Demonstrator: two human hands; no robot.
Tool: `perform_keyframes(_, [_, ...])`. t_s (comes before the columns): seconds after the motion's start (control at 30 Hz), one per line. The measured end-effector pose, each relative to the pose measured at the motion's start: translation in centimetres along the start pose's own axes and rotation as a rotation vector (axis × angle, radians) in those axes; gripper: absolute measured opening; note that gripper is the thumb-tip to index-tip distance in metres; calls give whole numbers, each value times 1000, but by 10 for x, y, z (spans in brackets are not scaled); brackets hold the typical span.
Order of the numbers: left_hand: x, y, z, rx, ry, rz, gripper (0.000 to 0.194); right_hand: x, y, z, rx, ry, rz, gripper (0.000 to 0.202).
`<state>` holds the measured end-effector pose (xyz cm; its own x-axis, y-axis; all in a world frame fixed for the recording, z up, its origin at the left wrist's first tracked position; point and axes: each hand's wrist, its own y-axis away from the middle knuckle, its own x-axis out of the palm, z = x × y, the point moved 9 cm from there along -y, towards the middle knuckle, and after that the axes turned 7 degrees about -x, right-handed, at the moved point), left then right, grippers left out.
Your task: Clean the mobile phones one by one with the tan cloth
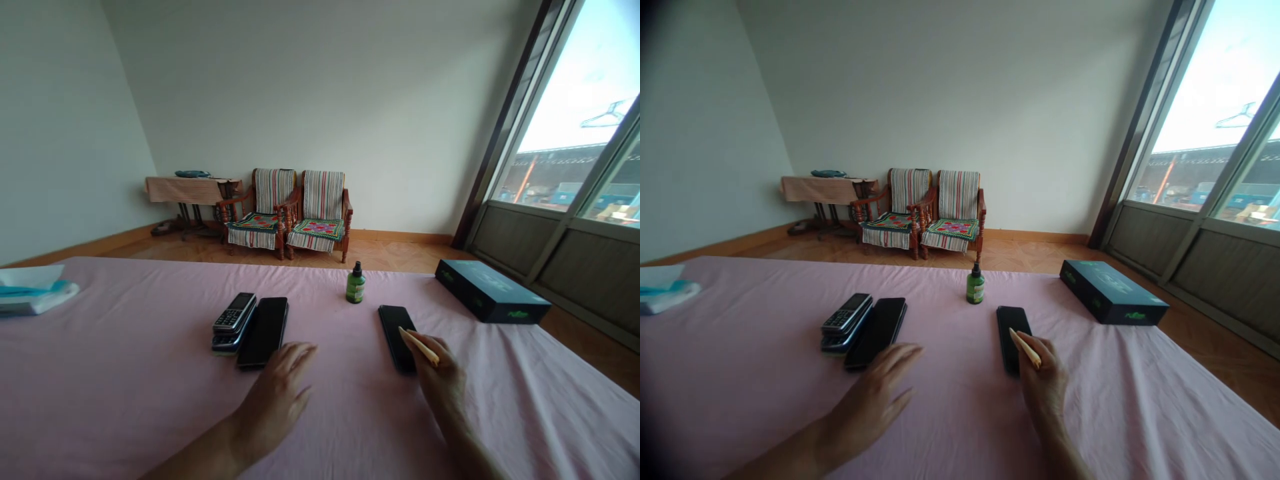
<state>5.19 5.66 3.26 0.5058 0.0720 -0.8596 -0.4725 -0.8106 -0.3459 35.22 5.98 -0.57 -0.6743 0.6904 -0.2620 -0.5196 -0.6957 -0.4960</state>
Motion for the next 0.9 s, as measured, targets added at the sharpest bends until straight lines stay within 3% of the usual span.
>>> perform_keyframes(0.17, [-30, 19, 56, -21, -353, -164, 46, 3, 3, -2, -5, 31, 21, 45])
perform_keyframes(0.37, [-27, 24, 77, 16, -476, -171, 34, 3, 6, -6, 37, 42, 31, 47])
perform_keyframes(0.67, [-29, 31, 63, 92, -465, -180, 27, 5, 3, -19, 102, 43, 35, 53])
perform_keyframes(0.9, [-53, 26, 13, 269, -441, -405, 28, 8, 2, -27, 84, -11, 27, 56])
